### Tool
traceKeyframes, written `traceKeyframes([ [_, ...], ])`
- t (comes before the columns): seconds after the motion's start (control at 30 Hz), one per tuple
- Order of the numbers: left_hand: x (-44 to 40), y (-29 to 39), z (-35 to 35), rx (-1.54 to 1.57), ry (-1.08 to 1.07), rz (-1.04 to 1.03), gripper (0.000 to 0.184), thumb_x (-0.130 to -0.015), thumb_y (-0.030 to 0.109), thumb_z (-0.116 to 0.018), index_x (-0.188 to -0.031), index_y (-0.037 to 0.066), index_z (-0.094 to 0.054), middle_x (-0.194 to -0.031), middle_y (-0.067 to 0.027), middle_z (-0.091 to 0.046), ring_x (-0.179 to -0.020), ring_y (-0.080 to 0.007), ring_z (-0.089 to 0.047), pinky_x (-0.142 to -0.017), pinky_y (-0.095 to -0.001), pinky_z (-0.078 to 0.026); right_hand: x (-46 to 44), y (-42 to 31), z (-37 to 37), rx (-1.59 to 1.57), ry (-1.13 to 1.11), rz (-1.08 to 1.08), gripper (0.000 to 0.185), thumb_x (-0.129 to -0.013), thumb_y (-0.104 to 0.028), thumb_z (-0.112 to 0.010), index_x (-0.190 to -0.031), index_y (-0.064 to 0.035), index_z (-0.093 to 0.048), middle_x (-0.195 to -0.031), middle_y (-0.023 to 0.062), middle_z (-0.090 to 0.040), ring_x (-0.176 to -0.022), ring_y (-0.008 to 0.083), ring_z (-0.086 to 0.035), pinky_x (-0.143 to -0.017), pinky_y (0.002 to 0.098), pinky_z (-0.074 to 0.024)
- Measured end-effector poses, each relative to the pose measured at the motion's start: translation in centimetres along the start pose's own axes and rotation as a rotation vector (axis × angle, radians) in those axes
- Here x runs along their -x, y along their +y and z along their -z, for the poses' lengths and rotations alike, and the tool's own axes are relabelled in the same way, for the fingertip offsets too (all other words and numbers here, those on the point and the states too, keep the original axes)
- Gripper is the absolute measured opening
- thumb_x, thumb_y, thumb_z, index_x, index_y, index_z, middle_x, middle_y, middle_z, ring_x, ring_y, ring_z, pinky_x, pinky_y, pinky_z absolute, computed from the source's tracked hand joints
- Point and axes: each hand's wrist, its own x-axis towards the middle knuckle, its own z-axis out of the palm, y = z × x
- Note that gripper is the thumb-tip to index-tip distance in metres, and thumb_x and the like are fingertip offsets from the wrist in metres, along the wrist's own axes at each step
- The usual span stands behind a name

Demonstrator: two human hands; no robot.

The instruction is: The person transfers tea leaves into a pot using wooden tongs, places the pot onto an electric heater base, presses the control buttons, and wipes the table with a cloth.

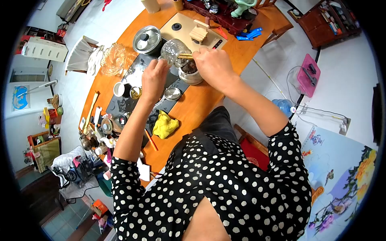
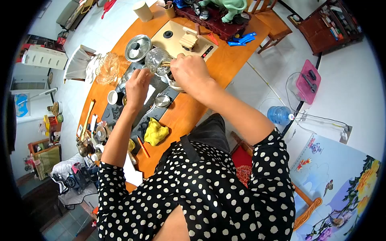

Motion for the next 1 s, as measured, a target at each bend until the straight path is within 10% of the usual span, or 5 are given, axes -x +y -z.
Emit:
traceKeyframes([
  [1.0,-0.4,-0.2,-1.3,-0.136,-0.072,-0.030,0.014,-0.087,0.019,-0.066,-0.088,0.007,-0.059,-0.076,-0.0129,-0.055,-0.067,-0.0345,-0.060,-0.058,-0.0439,-0.048,-0.3,0.8,0.1,0.057,-0.094,0.058,0.007,-0.078,-0.007,-0.058,-0.080,-0.0020,-0.063,-0.080,0.0135,-0.063,-0.071,0.0269,-0.069,-0.059,0.0356,-0.0564],
])
